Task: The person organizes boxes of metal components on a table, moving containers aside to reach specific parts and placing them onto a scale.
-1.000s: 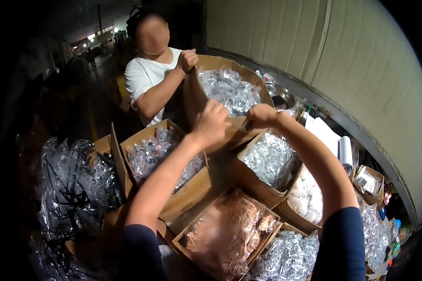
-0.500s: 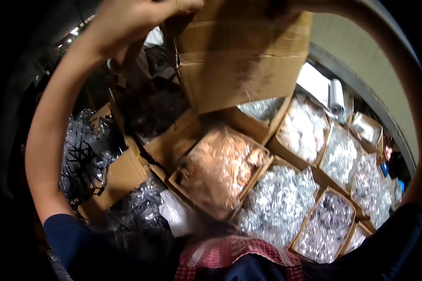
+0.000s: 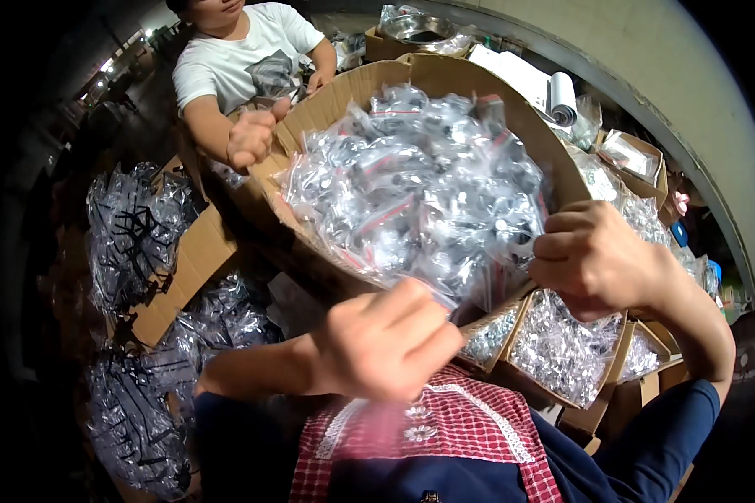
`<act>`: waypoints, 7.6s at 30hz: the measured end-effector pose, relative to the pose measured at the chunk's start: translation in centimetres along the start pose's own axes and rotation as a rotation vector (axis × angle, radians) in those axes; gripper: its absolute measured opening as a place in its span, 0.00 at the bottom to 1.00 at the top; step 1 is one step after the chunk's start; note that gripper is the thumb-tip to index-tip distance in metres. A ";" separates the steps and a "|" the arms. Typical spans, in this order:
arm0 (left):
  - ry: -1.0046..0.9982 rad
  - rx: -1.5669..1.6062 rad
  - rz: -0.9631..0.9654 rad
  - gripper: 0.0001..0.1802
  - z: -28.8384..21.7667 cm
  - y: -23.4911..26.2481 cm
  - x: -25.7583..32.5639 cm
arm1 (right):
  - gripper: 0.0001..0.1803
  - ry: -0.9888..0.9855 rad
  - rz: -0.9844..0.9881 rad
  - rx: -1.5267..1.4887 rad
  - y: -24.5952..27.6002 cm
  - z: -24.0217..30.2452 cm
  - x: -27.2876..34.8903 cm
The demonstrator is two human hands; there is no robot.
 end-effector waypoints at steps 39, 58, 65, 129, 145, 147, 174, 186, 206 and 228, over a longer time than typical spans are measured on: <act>0.366 0.426 0.503 0.11 23.7 1.9 -7.4 | 0.17 -1.416 -0.609 -0.644 2.7 -8.6 19.6; 0.791 -0.234 0.513 0.23 57.7 -26.0 -1.3 | 0.18 -1.728 -0.986 -0.861 -11.5 -5.1 30.2; 0.779 -0.207 0.519 0.15 62.7 -26.6 -1.0 | 0.26 -1.782 -0.897 -0.939 -11.5 -4.2 31.3; 0.504 -0.052 0.531 0.13 49.6 -1.5 -19.4 | 0.14 -1.275 -0.623 -0.885 -3.9 -40.3 11.0; 0.626 -0.089 0.498 0.16 62.0 -16.6 -2.6 | 0.16 -1.152 -0.417 -0.666 -10.8 -43.6 -2.9; 0.620 -0.107 0.431 0.16 61.0 -15.4 0.5 | 0.17 -1.046 -0.441 -0.562 -10.2 -41.3 -4.8; 0.729 -0.043 0.052 0.13 63.7 -23.2 -4.7 | 0.18 -1.462 -0.513 -0.377 -23.7 -47.0 4.7; 1.225 0.139 0.232 0.17 62.3 -25.4 1.3 | 0.11 -0.977 -0.452 -0.293 -13.9 -39.0 -9.1; 1.028 -0.137 0.322 0.41 48.7 -10.9 10.5 | 0.21 -0.542 -0.202 -0.154 -16.4 -45.0 -28.2; 0.598 -0.498 0.393 0.11 59.6 -24.9 1.2 | 0.40 -0.932 0.374 0.509 -24.1 -61.7 -27.5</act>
Point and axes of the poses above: each hand's wrist, its own x-axis away from the middle knuckle, its own y-axis out of the back of the hand, z = x × y, the point moved 9 cm from there along -x, towards the middle knuckle, and after that the axes turned 8 degrees about z, right-handed, at the moved point
